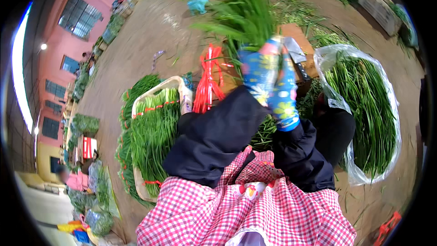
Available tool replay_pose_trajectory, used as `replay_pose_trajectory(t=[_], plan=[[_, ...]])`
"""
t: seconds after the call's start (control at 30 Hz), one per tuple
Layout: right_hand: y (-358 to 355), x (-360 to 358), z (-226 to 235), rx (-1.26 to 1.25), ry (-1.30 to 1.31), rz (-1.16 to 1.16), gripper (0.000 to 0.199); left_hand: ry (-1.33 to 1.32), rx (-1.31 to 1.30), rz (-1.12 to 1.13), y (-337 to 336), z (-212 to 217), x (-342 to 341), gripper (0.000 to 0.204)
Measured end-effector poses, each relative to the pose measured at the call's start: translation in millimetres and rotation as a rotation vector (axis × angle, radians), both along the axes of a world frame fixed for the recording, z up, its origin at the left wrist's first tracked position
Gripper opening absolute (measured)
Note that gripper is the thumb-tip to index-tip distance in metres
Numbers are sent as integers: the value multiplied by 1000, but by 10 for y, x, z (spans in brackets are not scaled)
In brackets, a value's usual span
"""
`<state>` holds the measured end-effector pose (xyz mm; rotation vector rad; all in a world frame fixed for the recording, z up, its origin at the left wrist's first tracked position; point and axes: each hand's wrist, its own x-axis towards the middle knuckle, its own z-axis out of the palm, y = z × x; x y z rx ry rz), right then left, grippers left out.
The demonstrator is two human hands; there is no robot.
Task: The person gathers green onions from a large bag, aligns them into bundles, and secures them with red rubber bands. The person places the finished bundles on a wooden board next to a cleaver.
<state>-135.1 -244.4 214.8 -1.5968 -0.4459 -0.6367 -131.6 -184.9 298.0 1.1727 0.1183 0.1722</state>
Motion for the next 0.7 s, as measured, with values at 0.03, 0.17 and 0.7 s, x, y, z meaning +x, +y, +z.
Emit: replay_pose_trajectory(t=[0.03,0.17,0.7], plan=[[-135,112,-273,171,129,60,61,13,-32,-31,-233,-17,23,16],[-528,184,-681,778,516,309,42,-218,-128,-138,-646,-234,179,33],[-454,631,-321,48,191,701,31,-42,373,-871,776,-330,565,35]])
